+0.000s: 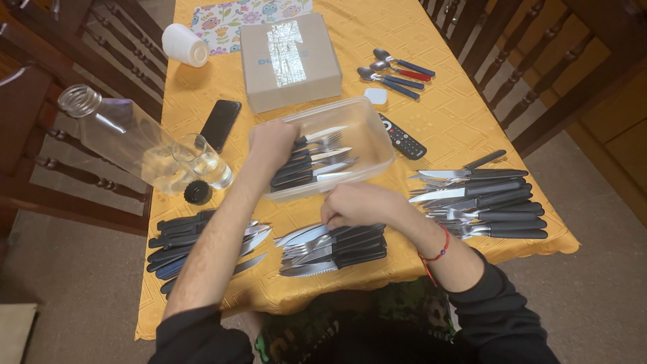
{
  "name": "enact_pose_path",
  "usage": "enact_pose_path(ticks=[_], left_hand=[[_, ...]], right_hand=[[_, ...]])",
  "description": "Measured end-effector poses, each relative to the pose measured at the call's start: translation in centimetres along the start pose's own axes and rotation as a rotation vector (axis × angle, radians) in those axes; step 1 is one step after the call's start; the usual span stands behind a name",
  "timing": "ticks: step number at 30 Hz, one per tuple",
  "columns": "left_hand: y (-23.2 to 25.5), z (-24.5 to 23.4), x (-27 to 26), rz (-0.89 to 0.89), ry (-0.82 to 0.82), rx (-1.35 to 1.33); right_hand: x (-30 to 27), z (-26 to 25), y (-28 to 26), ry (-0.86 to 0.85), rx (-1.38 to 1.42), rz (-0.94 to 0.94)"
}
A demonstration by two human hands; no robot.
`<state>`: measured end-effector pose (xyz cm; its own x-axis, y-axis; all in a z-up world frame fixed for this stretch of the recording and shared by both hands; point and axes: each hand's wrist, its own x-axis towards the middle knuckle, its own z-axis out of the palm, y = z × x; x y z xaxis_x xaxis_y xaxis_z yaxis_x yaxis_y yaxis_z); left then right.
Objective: The person sorts black-handled knives and forks from a table into a clear plastic container. They handle the utensils one at a time, placing them into the container and occasionally adjusting the arrangement.
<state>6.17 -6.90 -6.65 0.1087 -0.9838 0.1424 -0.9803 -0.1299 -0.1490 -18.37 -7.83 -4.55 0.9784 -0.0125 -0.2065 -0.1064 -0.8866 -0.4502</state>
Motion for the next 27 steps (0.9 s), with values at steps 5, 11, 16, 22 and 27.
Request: enact_pose_path(ticks=[5,11,16,22,27], left_hand=[[-0.5,1.1,0.7,0.002,-0.011,0.007],[-1.3,3.6,1.6,-0.012,0.037,0.019],[-1.4,4.3,1.6,-0.031,0.061,0.058],[0.4,-2.6,-2.5,-0.168,0.12,-0.377],[1.3,-4.7,-5.4,-0.177,0.428,-0.746]], right_hand=[[-0.2,-0.3,-0.3,-0.01,-0.005,0.024],[-0.3,-0.7,-0.7,-0.06,-0.002,0.075],[-0.3,-0.9,-0.9,-0.078,0.013,0.08],[-0.6,-0.8,-0.6,0.015,0.045,-0.02],[-1.4,-2.4,-1.3,0.231,0.09,-0.064]])
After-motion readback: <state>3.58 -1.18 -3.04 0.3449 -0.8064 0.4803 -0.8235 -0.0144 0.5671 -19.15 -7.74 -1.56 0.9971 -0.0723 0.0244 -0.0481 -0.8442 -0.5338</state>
